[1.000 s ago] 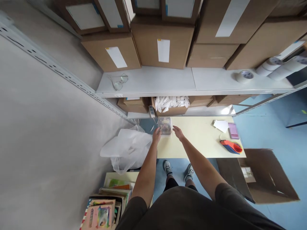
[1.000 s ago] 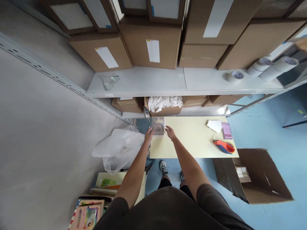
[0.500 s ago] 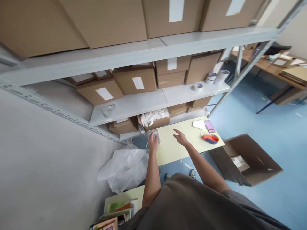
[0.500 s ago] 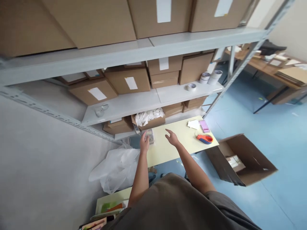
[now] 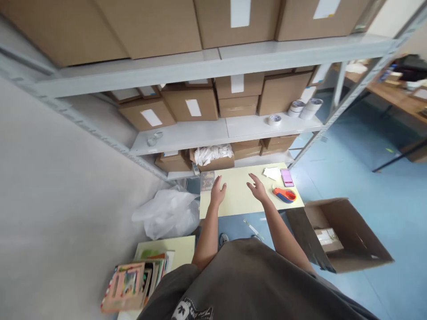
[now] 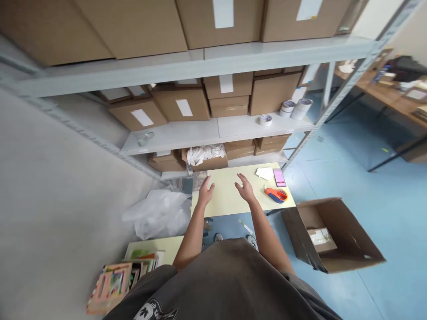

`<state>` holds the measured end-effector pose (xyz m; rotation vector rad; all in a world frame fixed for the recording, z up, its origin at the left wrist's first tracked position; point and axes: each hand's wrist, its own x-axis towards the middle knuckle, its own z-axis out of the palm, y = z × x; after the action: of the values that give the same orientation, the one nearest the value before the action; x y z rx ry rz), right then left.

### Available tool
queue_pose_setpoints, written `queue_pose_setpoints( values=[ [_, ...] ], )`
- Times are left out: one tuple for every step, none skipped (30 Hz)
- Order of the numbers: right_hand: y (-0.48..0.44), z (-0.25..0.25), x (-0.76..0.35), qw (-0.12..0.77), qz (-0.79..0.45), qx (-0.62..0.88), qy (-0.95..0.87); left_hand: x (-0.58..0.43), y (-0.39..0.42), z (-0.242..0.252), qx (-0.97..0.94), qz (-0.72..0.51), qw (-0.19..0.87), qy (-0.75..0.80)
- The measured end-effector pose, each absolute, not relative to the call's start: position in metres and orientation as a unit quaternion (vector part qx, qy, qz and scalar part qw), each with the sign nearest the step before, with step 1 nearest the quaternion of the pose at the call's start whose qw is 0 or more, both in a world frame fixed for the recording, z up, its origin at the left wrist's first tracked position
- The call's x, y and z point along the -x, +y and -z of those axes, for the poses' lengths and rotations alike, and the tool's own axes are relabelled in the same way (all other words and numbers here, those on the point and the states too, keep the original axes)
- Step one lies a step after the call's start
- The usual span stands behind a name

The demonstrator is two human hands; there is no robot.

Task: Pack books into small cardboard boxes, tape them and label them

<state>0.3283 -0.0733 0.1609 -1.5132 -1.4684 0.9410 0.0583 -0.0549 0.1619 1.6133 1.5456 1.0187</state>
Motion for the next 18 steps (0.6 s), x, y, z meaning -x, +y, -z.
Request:
queue_pose_setpoints(
  values=[
    [-0.070,-0.159,-0.329,0.397,-0.382,0.585,-0.595,-0.058,-0.064,-0.163,-0.610,-0.393,0.327,0.605],
    [-0.067,-0.157,-0.328,0.389,-0.392,0.570,-0.609,-0.057,-0.074,-0.163,-0.601,-0.396,0.315,0.618],
    [-0.064,-0.154,-0.325,0.382,-0.401,0.552,-0.623,-0.056,-0.086,-0.162,-0.590,-0.399,0.303,0.633],
    [-0.061,-0.150,-0.320,0.374,-0.411,0.532,-0.638,-0.053,-0.100,-0.161,-0.576,-0.402,0.290,0.650],
    [-0.060,-0.146,-0.313,0.365,-0.422,0.512,-0.653,-0.050,-0.116,-0.159,-0.559,-0.405,0.278,0.668],
    [-0.059,-0.142,-0.305,0.355,-0.435,0.490,-0.667,-0.047,-0.133,-0.158,-0.539,-0.407,0.266,0.688],
    [-0.060,-0.137,-0.295,0.341,-0.449,0.467,-0.681,-0.044,-0.153,-0.157,-0.515,-0.409,0.255,0.709],
    [-0.063,-0.134,-0.284,0.326,-0.464,0.442,-0.695,-0.042,-0.174,-0.156,-0.488,-0.410,0.244,0.731],
    [-0.067,-0.130,-0.272,0.308,-0.480,0.416,-0.708,-0.039,-0.196,-0.156,-0.461,-0.412,0.234,0.750],
    [-0.074,-0.127,-0.258,0.290,-0.494,0.389,-0.721,-0.037,-0.220,-0.156,-0.435,-0.414,0.223,0.768],
    [-0.082,-0.126,-0.243,0.272,-0.507,0.362,-0.734,-0.034,-0.244,-0.156,-0.410,-0.416,0.211,0.784],
    [-0.092,-0.124,-0.227,0.255,-0.518,0.334,-0.745,-0.030,-0.270,-0.157,-0.386,-0.420,0.197,0.798],
    [-0.104,-0.124,-0.210,0.239,-0.527,0.309,-0.755,-0.026,-0.296,-0.158,-0.362,-0.424,0.180,0.810],
    [-0.118,-0.124,-0.193,0.224,-0.534,0.284,-0.764,-0.021,-0.324,-0.158,-0.338,-0.429,0.163,0.822],
    [-0.133,-0.124,-0.175,0.209,-0.538,0.260,-0.774,-0.016,-0.352,-0.157,-0.312,-0.433,0.145,0.833],
    [-0.149,-0.124,-0.158,0.197,-0.540,0.236,-0.783,-0.011,-0.379,-0.155,-0.285,-0.438,0.130,0.842],
    [-0.166,-0.125,-0.142,0.185,-0.541,0.214,-0.792,-0.007,-0.407,-0.152,-0.258,-0.443,0.118,0.851],
    [-0.184,-0.126,-0.127,0.173,-0.541,0.194,-0.800,-0.004,-0.433,-0.149,-0.229,-0.448,0.110,0.857]
  ],
)
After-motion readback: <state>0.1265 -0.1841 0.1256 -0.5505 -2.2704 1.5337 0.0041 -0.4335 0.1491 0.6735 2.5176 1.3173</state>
